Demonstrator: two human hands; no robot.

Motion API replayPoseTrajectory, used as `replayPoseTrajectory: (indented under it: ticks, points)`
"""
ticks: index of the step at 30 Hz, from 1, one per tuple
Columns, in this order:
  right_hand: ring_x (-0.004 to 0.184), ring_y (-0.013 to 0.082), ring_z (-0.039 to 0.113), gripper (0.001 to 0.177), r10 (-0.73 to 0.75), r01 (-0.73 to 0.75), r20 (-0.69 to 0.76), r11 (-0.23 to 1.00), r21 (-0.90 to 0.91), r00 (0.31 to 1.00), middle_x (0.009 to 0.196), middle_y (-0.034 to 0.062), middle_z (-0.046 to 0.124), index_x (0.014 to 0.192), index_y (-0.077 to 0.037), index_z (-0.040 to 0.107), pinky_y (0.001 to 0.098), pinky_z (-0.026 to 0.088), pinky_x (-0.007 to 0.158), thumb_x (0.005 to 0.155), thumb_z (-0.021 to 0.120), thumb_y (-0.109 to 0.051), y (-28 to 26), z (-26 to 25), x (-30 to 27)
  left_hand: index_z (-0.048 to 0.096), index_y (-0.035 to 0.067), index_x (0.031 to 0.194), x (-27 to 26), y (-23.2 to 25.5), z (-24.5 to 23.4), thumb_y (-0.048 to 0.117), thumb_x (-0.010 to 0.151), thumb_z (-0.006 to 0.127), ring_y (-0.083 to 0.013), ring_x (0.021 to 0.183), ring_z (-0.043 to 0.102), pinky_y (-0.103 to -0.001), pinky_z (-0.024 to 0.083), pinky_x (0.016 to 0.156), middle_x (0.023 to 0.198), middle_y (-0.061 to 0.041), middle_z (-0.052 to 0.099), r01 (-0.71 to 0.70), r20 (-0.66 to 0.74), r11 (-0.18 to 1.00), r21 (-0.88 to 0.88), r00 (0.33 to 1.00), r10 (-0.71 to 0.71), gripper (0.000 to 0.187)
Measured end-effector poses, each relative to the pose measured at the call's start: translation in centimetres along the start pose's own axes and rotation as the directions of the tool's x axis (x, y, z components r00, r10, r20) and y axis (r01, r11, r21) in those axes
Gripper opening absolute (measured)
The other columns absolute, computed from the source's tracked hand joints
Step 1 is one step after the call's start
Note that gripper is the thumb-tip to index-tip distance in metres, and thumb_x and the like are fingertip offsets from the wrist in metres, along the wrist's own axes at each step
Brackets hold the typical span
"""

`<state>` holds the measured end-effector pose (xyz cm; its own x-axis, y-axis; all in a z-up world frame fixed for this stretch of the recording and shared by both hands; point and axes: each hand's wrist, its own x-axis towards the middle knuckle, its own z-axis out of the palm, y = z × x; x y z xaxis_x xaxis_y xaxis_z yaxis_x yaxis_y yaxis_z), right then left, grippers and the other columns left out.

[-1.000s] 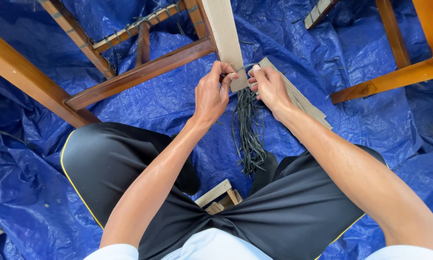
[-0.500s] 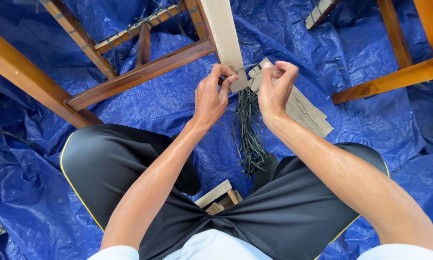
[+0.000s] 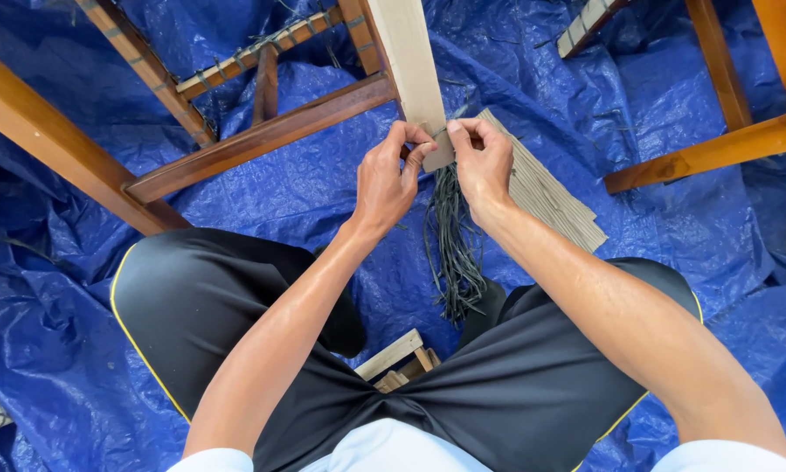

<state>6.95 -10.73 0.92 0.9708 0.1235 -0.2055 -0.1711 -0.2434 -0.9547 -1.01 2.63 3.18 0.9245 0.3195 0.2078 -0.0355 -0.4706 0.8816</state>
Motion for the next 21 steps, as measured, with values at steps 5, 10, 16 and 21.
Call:
replayPoseTrajectory:
  ticks: [5, 10, 16, 21]
  points:
    - [0.076, 0.0053, 0.058, 0.022, -0.007, 0.002, 0.052, 0.996, 0.089, 0.999, 0.086, -0.0014, 0.069, 0.099, -0.001, 0.074, 0.0255, 0.048, 0.067, 0.097, 0.069, -0.021, 0.1, -0.2, 1.1, 0.061, 0.007, 0.102, 0.1, -0.2, 0.0, 0.016, 0.1, 0.069, -0.023, 0.072, 0.072, -0.039, 0.052, 0.062, 0.087, -0.007, 0.074, -0.012, -0.008, 1.0, 0.013, 1.0, 0.012, 0.012]
    - [0.071, 0.007, 0.058, 0.023, -0.058, 0.058, 0.004, 0.995, -0.077, 0.998, 0.081, 0.0014, 0.068, 0.094, 0.001, 0.072, 0.0275, 0.049, 0.063, 0.097, 0.069, -0.022, 1.0, 0.2, 2.1, 0.061, 0.007, 0.102, 0.0, -0.1, -0.1, 0.014, 0.101, 0.067, -0.0235, 0.074, 0.072, -0.039, 0.053, 0.063, 0.089, -0.006, 0.074, -0.019, 0.004, 1.0, 0.017, 1.0, 0.019, 0.009]
    - [0.07, 0.0069, 0.057, 0.023, -0.055, 0.057, 0.019, 0.993, -0.106, 0.998, 0.079, 0.0018, 0.067, 0.094, 0.001, 0.071, 0.0276, 0.048, 0.062, 0.098, 0.068, -0.022, 0.9, 0.0, 2.2, 0.06, 0.007, 0.102, 0.1, 0.0, -0.2, 0.014, 0.101, 0.067, -0.0231, 0.076, 0.073, -0.038, 0.053, 0.064, 0.089, -0.006, 0.074, -0.006, 0.015, 1.0, -0.011, 1.0, 0.006, 0.01]
    - [0.071, 0.0054, 0.057, 0.023, -0.016, 0.016, 0.167, 1.0, 0.004, 0.986, 0.084, 0.0004, 0.067, 0.101, -0.001, 0.071, 0.0247, 0.047, 0.062, 0.1, 0.067, -0.023, 0.7, -0.9, 2.5, 0.061, 0.006, 0.101, 0.0, -0.2, -0.1, 0.014, 0.101, 0.068, -0.0197, 0.072, 0.07, -0.036, 0.054, 0.064, 0.088, -0.005, 0.074, 0.0, -0.001, 0.999, -0.041, 1.0, 0.0, 0.01]
